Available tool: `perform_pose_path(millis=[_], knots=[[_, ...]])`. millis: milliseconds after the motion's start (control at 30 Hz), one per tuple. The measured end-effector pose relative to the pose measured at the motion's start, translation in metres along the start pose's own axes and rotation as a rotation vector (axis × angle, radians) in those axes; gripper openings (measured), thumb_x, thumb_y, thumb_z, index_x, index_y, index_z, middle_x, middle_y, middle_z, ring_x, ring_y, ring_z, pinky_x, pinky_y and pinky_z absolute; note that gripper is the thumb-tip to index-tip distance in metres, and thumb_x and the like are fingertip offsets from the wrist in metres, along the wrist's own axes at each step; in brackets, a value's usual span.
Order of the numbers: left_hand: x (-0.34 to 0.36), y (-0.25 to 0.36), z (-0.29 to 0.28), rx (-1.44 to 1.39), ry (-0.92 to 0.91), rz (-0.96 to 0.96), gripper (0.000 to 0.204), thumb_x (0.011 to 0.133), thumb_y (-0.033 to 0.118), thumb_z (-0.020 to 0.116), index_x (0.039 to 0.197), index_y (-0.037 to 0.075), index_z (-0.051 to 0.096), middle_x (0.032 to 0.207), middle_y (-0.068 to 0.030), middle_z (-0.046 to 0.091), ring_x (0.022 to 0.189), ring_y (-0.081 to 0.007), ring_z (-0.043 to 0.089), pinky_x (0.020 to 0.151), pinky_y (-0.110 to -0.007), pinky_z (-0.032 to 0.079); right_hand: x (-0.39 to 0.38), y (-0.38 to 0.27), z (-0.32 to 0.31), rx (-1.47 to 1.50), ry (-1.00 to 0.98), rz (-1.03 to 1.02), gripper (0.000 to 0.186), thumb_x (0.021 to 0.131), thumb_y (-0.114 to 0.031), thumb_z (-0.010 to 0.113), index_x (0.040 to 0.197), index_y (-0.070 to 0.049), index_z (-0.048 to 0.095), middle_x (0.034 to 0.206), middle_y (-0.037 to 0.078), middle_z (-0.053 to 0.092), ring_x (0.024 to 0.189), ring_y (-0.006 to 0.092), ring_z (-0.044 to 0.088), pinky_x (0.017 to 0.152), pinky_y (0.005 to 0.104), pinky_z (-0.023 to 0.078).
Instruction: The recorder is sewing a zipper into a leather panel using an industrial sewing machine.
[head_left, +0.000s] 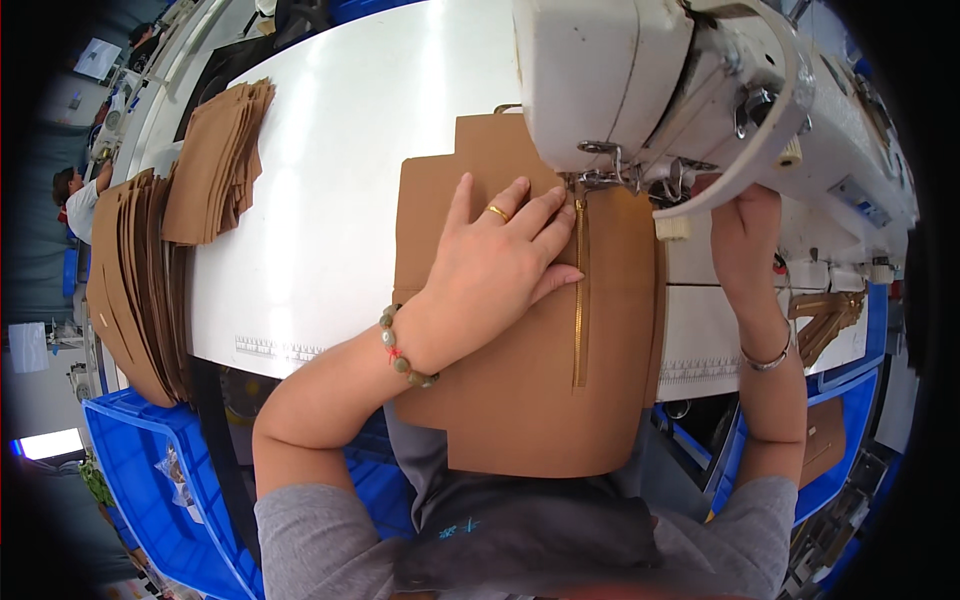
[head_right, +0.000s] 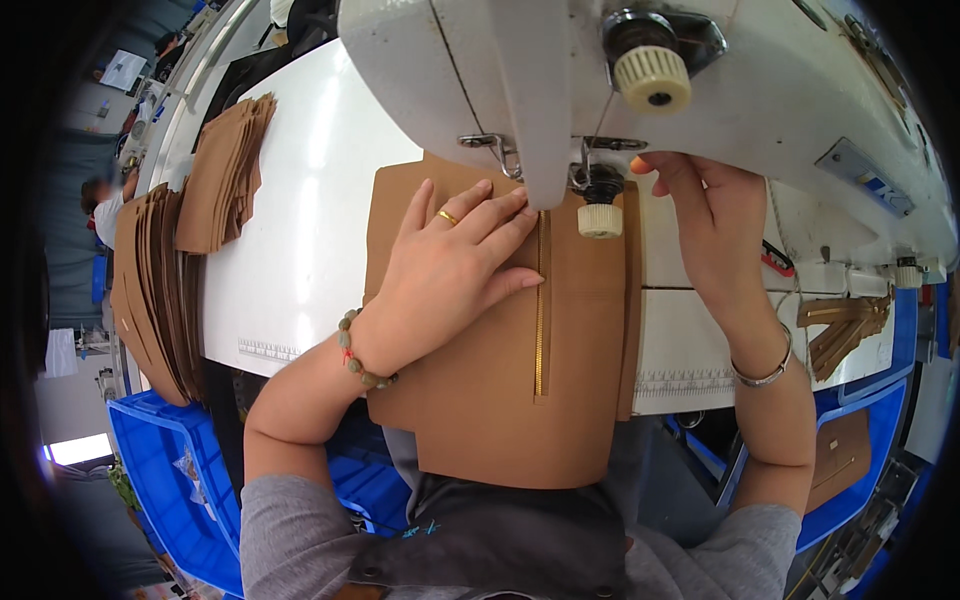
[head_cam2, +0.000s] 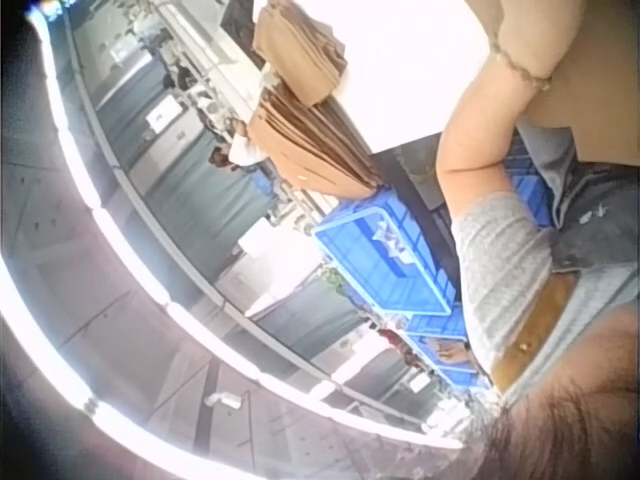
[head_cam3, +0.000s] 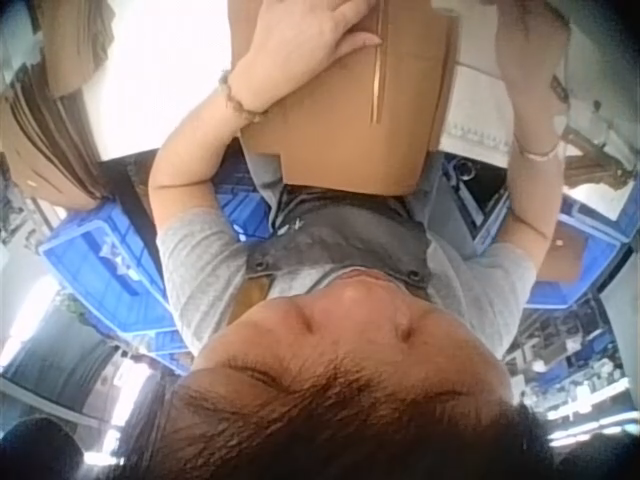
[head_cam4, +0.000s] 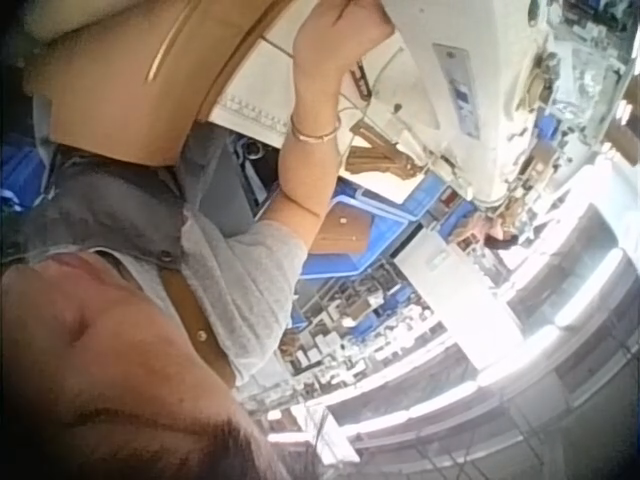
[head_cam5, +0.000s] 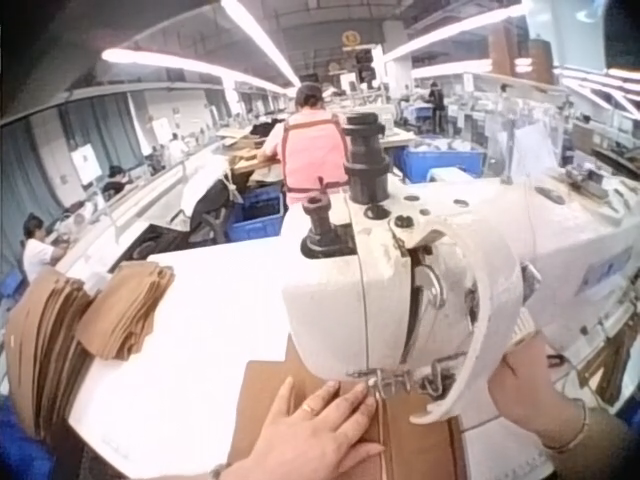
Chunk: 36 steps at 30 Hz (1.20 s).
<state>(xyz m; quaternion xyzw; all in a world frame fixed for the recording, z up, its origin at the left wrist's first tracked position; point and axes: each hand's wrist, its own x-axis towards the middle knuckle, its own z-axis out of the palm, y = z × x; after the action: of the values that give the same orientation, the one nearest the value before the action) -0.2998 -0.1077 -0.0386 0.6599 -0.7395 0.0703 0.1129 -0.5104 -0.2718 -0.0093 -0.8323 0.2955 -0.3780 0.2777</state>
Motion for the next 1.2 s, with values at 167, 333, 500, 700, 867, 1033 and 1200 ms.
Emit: perform_pose_path(millis=[167,333,500,700,867,1033,1200], knots=[[0.000,0.002,-0.001,0.019,0.006,-0.004,0.057,0.094,0.050,0.069,0.137,0.013,0.067,0.147,-0.0034,0.063,0.138,-0.0281,0.057,0.115,-0.063,0.040,-0.003,0.006,-0.001,0.091,-0.039,0.014,0.022,0.102,-0.010,0.061,0.101,0.005,0.078,0.085,0.008,0.075,0.072,0.0146,0.064,0.067,0.0290,0.051],[0.000,0.001,0.000,0.010,-0.002,-0.009,0.057,0.094,0.050,0.069,0.138,0.013,0.067,0.147,-0.0030,0.062,0.139,-0.0282,0.057,0.116,-0.063,0.040,-0.017,0.004,0.023,-0.398,-0.312,-0.401,0.036,0.092,-0.027,0.076,0.116,0.000,0.075,0.101,0.013,0.072,0.087,0.0310,0.065,0.082,0.0421,0.053],[-0.002,0.001,0.002,-0.015,-0.003,-0.017,0.055,0.094,0.048,0.070,0.136,0.013,0.067,0.150,-0.0030,0.060,0.139,-0.0293,0.056,0.116,-0.063,0.039,-0.028,0.004,0.034,-0.346,-0.521,-0.390,0.059,0.088,-0.037,0.077,0.137,-0.007,0.068,0.141,0.011,0.064,0.126,0.0336,0.065,0.102,0.0437,0.053],[-0.003,0.000,0.002,-0.049,-0.004,-0.005,0.055,0.092,0.046,0.072,0.135,0.013,0.067,0.151,-0.0037,0.059,0.139,-0.0297,0.055,0.116,-0.063,0.039,-0.027,0.000,0.032,-0.385,-0.522,-0.399,0.060,0.084,-0.038,0.079,0.135,-0.006,0.069,0.142,0.011,0.064,0.131,0.0334,0.061,0.107,0.0452,0.052],[-0.002,0.000,0.001,-0.050,-0.003,-0.010,0.053,0.092,0.044,0.073,0.134,0.013,0.068,0.149,-0.0037,0.060,0.140,-0.0296,0.055,0.115,-0.064,0.039,-0.026,-0.001,0.033,-0.372,-0.490,-0.437,0.061,0.083,-0.038,0.079,0.134,-0.005,0.069,0.141,0.011,0.064,0.129,0.0341,0.062,0.106,0.0451,0.052],[0.000,-0.002,0.001,-0.052,0.013,-0.018,0.051,0.092,0.044,0.074,0.131,0.013,0.068,0.146,-0.0037,0.061,0.139,-0.0293,0.055,0.115,-0.065,0.039,-0.027,0.002,0.037,-0.352,-0.420,-0.481,0.060,0.080,-0.039,0.082,0.127,-0.004,0.069,0.137,0.011,0.067,0.106,0.0328,0.065,0.109,0.0475,0.046],[0.000,-0.002,0.001,-0.060,0.015,-0.018,0.050,0.091,0.044,0.074,0.129,0.013,0.068,0.145,-0.0037,0.061,0.139,-0.0293,0.055,0.115,-0.065,0.039,-0.026,0.003,0.037,-0.356,-0.440,-0.465,0.059,0.082,-0.040,0.081,0.128,-0.004,0.070,0.138,0.010,0.067,0.107,0.0327,0.065,0.109,0.0468,0.046]])
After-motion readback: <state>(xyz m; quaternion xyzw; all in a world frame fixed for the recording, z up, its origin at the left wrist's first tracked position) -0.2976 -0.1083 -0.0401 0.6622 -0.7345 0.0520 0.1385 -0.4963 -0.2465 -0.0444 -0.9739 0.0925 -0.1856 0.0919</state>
